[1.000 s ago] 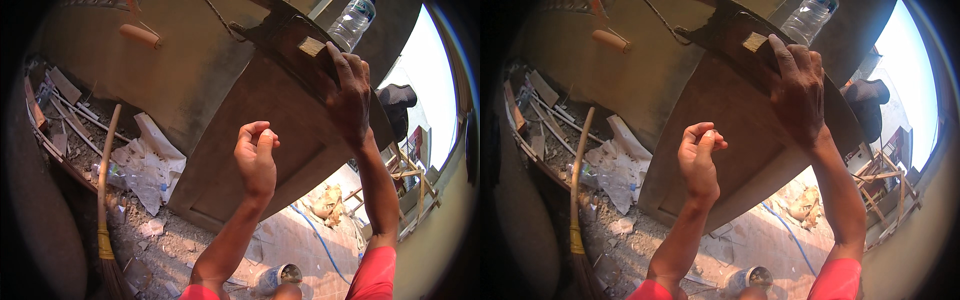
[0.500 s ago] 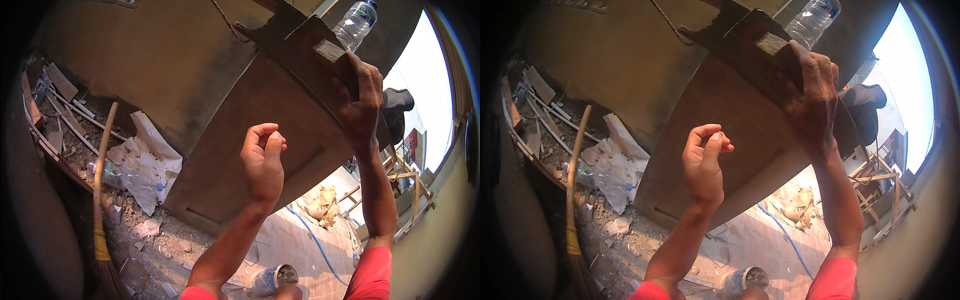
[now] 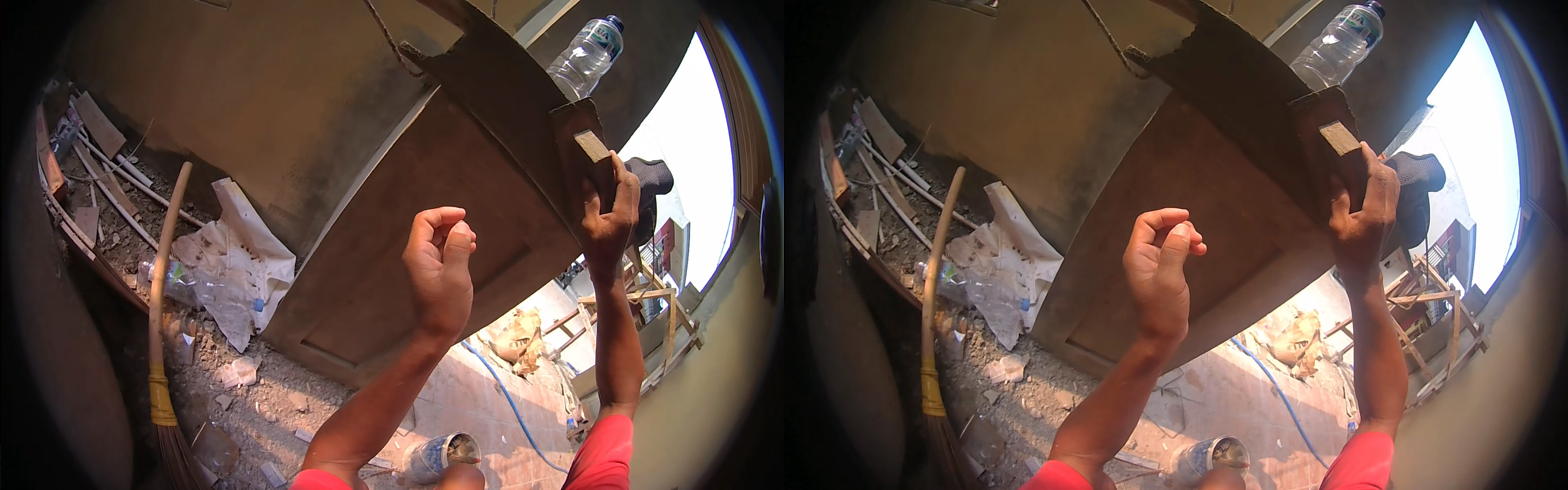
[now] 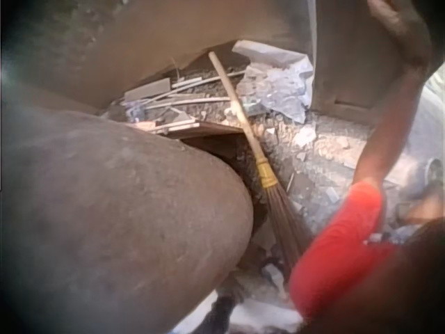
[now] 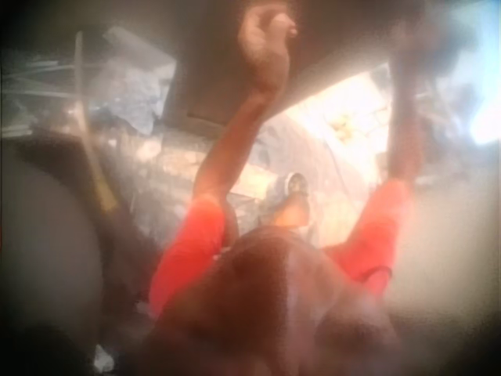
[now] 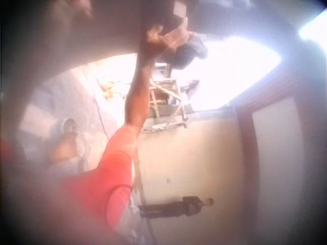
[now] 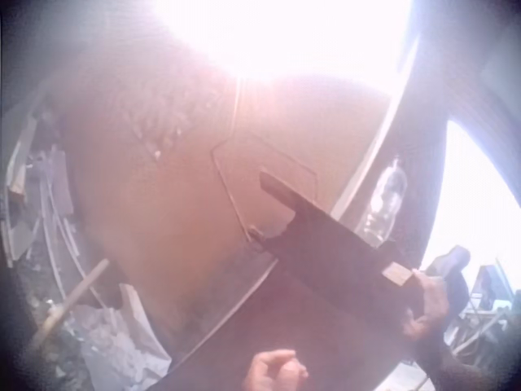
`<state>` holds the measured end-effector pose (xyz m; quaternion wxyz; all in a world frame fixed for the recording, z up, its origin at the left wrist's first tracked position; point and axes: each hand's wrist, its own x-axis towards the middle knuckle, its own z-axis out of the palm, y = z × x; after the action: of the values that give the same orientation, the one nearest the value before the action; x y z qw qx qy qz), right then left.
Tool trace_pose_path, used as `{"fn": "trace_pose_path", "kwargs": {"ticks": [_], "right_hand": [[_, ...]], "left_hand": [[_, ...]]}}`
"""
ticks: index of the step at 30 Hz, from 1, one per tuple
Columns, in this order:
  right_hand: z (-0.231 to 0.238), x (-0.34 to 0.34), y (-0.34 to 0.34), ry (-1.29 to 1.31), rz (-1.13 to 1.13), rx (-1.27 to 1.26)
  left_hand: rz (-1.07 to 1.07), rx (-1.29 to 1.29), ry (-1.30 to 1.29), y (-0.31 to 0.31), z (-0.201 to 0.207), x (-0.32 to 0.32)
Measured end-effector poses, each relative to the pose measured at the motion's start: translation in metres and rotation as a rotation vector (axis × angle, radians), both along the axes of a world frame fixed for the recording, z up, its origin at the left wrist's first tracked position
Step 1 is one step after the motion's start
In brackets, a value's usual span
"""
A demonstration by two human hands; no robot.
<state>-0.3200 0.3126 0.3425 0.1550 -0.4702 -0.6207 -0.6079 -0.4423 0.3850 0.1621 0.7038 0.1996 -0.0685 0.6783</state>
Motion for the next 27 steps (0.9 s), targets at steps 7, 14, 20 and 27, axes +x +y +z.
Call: {"fn": "trace_pose_path", "kwargs": {"ticks": [7,14,20,27], "right_hand": [[-0.001,-0.057,0.078,-0.177,0.072,-0.092],[0.006,-0.011,0.003,-0.126,-0.048,-0.167],[-0.007,0.0,-0.007,-0.114,0.015,-0.182],[0.016,-0.053,0.076,-0.277,0.049,-0.118]], "left_hand": [[-0.048,0.023,0.001,-0.012,0.007,-0.001],[0.006,0.028,-0.034,-0.009,0.007,-0.007],[0.008,0.029,-0.005,-0.007,0.007,-0.011],[-0.011,0.069,0.012,-0.021,0.013,-0.003]]}}
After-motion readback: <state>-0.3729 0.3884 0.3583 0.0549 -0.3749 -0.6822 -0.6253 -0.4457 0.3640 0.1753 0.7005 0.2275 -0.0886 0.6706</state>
